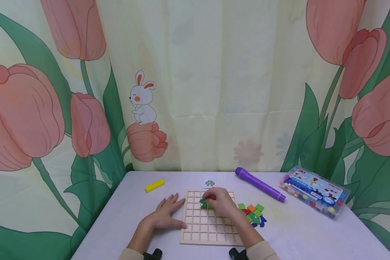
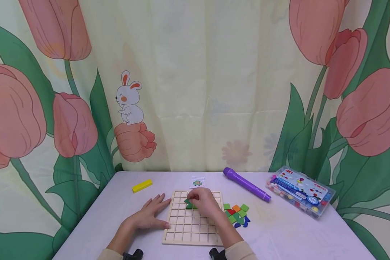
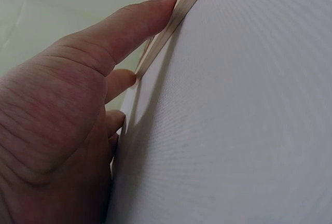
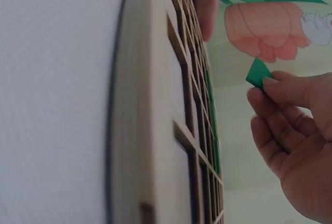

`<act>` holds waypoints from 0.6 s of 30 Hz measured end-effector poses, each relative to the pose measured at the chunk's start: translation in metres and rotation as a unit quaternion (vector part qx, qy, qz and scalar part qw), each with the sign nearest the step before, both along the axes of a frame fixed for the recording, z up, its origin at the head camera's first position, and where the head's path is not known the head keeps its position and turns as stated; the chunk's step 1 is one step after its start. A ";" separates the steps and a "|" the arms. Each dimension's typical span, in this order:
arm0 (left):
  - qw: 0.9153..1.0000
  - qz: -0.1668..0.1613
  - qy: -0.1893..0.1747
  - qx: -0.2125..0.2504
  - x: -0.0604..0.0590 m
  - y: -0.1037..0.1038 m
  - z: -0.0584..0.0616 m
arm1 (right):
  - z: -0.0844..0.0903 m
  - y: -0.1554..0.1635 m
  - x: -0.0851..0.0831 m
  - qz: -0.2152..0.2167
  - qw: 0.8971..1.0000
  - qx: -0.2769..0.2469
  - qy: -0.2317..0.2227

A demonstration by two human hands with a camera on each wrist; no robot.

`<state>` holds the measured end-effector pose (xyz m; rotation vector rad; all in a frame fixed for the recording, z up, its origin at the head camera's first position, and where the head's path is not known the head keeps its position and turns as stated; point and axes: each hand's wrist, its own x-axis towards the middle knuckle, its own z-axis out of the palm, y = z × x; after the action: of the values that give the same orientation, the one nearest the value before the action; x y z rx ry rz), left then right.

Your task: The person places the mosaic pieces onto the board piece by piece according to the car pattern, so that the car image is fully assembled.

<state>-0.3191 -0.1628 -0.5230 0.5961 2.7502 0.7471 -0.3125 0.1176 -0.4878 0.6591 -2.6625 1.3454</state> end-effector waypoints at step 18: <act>1.000 0.002 0.002 0.001 0.001 0.001 0.001 | -0.012 -0.014 0.000 0.083 0.993 0.025 -0.074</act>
<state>-0.3176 -0.1623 -0.5219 0.5943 2.7549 0.7505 -0.3121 0.1037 -0.4999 0.8364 -2.8197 1.4249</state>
